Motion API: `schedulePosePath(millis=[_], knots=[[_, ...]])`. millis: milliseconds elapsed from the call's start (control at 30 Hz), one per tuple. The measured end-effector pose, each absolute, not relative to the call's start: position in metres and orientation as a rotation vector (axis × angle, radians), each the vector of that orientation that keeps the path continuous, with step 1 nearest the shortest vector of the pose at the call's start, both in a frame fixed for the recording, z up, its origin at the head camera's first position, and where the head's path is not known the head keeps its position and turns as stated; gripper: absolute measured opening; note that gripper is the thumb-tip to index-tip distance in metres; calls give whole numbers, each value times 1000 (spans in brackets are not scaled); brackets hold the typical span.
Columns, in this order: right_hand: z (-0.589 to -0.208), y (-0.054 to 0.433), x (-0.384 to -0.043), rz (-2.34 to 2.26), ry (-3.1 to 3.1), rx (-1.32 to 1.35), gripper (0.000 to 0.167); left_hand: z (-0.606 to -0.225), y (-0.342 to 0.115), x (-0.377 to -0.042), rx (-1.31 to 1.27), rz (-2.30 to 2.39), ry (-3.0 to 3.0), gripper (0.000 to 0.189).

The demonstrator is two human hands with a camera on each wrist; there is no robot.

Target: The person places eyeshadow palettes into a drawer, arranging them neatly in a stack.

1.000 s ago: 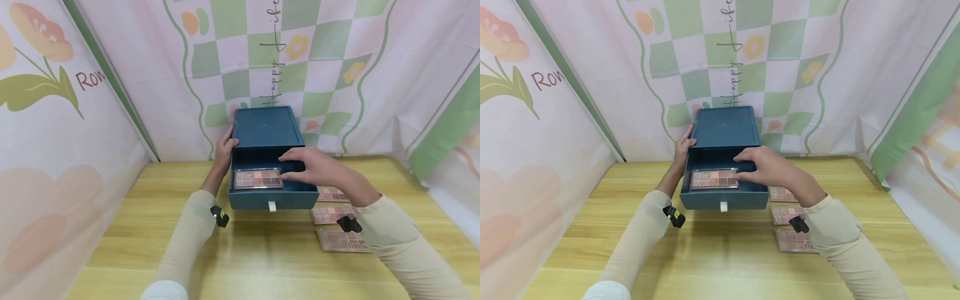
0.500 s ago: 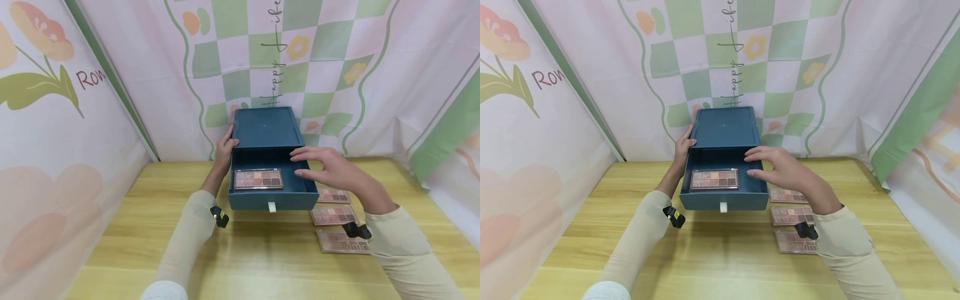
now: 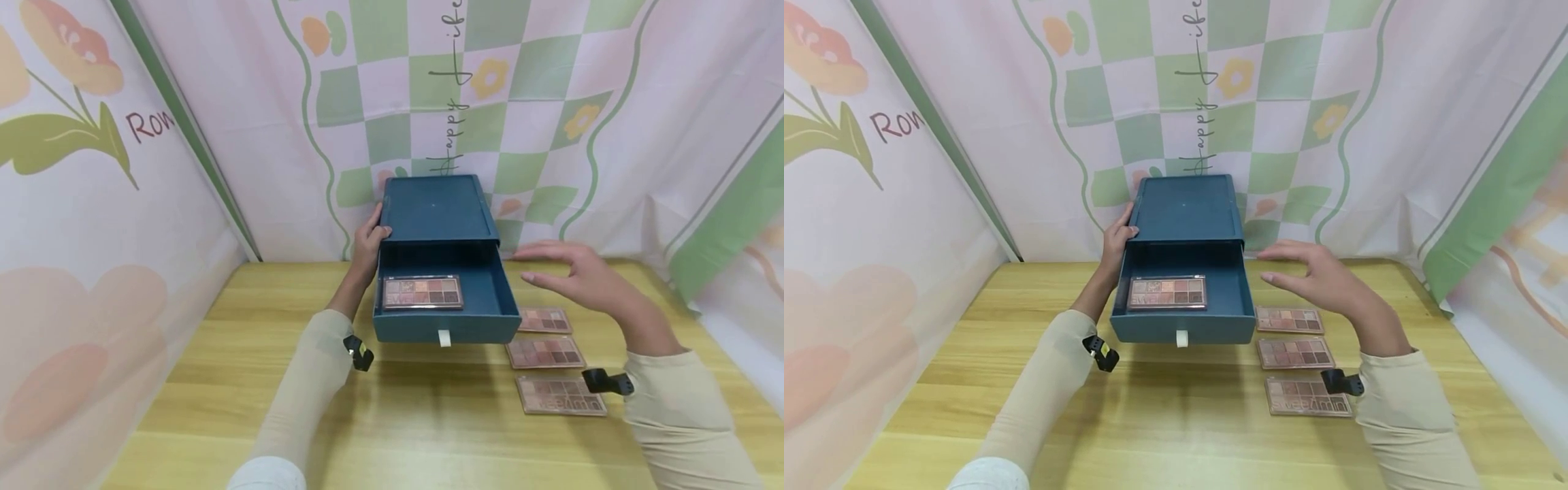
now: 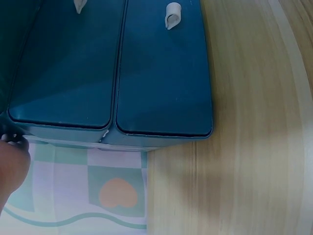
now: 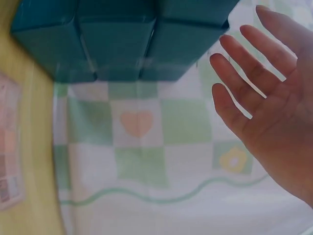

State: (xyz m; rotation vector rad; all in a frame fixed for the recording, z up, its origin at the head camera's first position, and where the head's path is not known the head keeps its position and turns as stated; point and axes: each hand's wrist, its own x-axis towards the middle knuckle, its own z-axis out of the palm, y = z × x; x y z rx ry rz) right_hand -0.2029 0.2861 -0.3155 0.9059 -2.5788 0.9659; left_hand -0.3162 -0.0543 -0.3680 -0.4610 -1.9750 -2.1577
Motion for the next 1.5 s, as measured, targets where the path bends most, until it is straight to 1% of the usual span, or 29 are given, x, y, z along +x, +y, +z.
schedulePosePath(millis=[200,467,567,767,1200,1500], knots=[[-329,309,-204,969,-2682,753,30,-370,-55,-315,-461,-2148,-1991,73],[-347,333,-210,953,-2748,664,29,-368,-54,-315,-452,-2153,-1974,73],[-353,342,-212,963,-2820,606,33,-368,-53,-316,-447,-2155,-1982,73],[-369,357,-217,967,-2966,471,44,-369,-53,-317,-448,-2152,-1985,74],[-403,380,-227,898,-3006,515,48,-367,-54,-316,-473,-2181,-1960,73],[-415,383,-232,927,-3101,555,52,-367,-54,-316,-457,-2179,-1960,74]])
